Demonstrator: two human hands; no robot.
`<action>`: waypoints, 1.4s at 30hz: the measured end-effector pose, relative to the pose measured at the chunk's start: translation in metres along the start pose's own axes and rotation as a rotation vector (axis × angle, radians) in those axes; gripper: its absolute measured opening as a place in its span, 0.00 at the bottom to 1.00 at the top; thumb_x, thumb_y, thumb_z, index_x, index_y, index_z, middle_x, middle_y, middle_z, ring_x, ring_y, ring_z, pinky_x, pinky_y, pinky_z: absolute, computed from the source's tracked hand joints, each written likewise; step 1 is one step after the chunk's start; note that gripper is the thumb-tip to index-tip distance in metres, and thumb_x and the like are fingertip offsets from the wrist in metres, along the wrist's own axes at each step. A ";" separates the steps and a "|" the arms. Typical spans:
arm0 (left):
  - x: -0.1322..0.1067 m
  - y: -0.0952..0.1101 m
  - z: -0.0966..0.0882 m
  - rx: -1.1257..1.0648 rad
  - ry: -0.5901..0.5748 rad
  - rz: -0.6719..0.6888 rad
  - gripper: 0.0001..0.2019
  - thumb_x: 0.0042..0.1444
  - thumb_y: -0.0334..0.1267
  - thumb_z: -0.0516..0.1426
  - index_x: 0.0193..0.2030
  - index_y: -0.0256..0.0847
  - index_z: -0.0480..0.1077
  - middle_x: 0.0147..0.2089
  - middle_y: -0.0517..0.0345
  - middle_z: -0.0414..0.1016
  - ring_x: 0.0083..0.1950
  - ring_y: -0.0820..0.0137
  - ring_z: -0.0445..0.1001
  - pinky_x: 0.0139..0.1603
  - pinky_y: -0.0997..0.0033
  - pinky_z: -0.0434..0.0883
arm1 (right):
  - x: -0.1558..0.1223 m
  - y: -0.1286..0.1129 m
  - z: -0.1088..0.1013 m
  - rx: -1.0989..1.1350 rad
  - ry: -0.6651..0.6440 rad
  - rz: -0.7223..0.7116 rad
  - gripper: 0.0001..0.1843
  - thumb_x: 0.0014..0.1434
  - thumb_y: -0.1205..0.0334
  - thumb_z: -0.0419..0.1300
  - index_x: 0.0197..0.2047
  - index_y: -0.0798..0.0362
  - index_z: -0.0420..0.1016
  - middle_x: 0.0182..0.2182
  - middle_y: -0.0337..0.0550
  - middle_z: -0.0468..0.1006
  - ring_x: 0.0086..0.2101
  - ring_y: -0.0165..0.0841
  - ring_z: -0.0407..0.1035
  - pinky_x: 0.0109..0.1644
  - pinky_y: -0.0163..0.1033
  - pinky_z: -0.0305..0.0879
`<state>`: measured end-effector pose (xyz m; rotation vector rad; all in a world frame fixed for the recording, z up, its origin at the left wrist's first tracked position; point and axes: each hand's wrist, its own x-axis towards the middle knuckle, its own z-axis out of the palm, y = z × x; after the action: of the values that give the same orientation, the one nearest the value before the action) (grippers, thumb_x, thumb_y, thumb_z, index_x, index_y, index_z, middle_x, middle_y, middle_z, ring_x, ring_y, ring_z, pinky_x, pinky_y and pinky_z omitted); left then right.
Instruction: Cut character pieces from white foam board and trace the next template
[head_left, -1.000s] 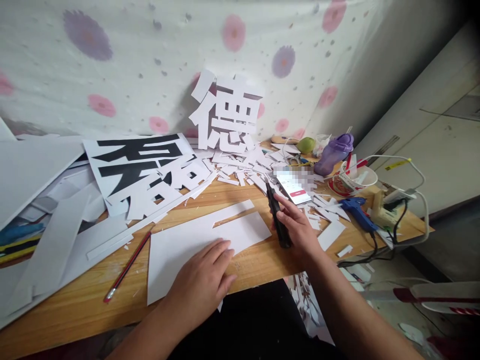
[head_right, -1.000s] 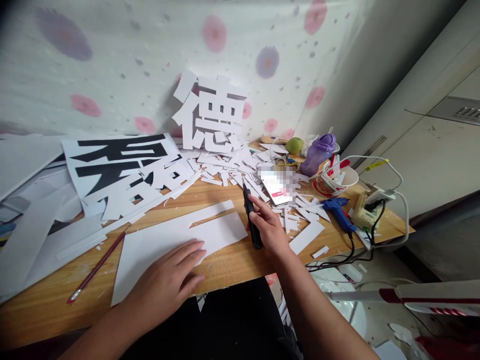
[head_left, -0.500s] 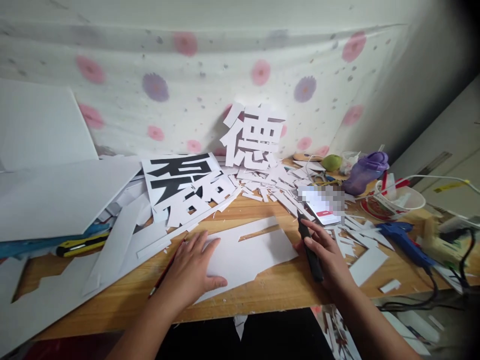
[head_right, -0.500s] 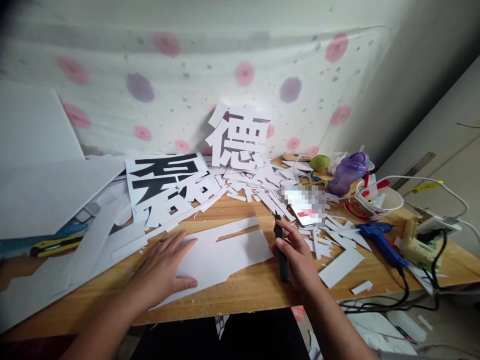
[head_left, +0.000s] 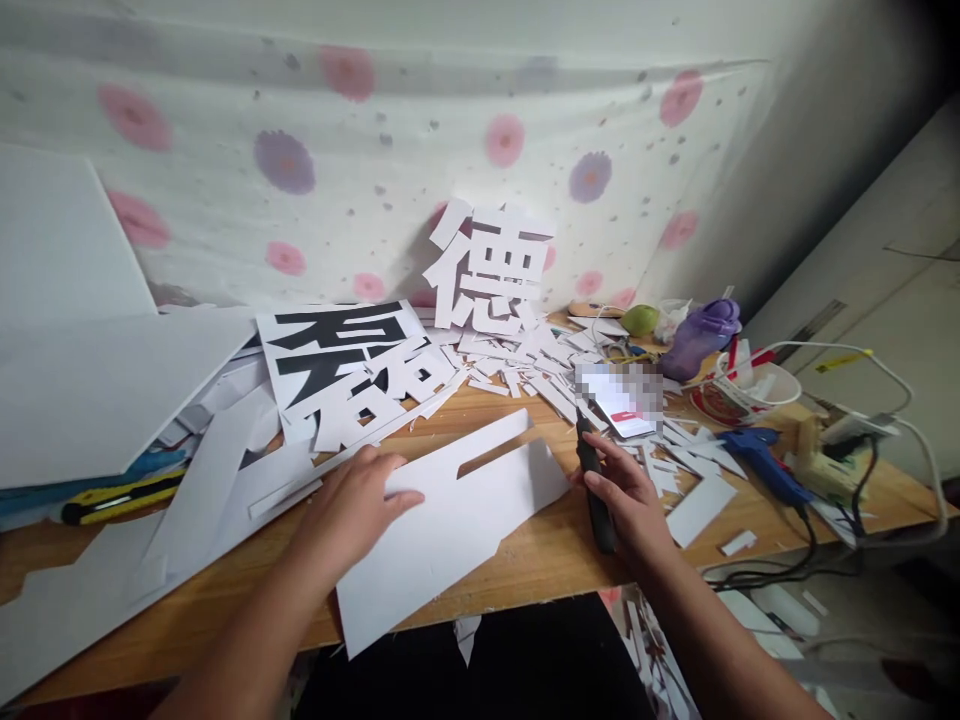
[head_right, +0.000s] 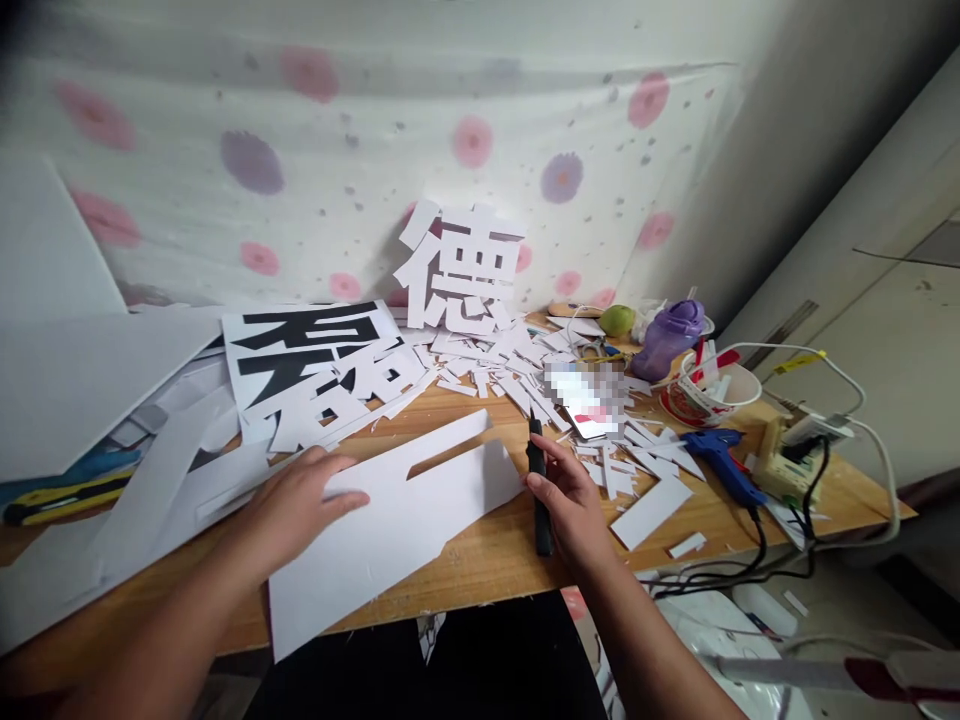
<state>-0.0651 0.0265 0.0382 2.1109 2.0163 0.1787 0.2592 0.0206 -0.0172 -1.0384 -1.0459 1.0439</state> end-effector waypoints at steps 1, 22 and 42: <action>0.002 -0.002 -0.004 -0.013 -0.012 0.000 0.18 0.59 0.50 0.51 0.46 0.43 0.72 0.50 0.48 0.73 0.50 0.56 0.72 0.48 0.60 0.66 | -0.001 0.002 -0.001 0.025 -0.005 -0.011 0.24 0.51 0.55 0.71 0.52 0.40 0.77 0.36 0.38 0.78 0.33 0.33 0.73 0.42 0.41 0.68; 0.012 0.008 0.021 0.273 0.221 0.176 0.19 0.62 0.45 0.46 0.47 0.38 0.72 0.50 0.40 0.75 0.51 0.48 0.72 0.52 0.49 0.68 | 0.006 -0.008 -0.009 0.303 -0.046 0.252 0.21 0.56 0.50 0.65 0.50 0.51 0.76 0.28 0.44 0.81 0.23 0.35 0.74 0.30 0.40 0.71; -0.005 0.087 0.064 0.169 0.070 0.567 0.20 0.57 0.34 0.59 0.58 0.42 0.71 0.67 0.44 0.67 0.68 0.49 0.63 0.65 0.44 0.63 | 0.004 -0.011 -0.008 0.291 -0.108 0.347 0.21 0.49 0.56 0.70 0.46 0.49 0.78 0.25 0.38 0.78 0.19 0.30 0.70 0.25 0.37 0.71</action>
<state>0.0340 0.0135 -0.0031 2.7724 1.4530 0.1758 0.2696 0.0216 -0.0077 -0.9498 -0.7819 1.5004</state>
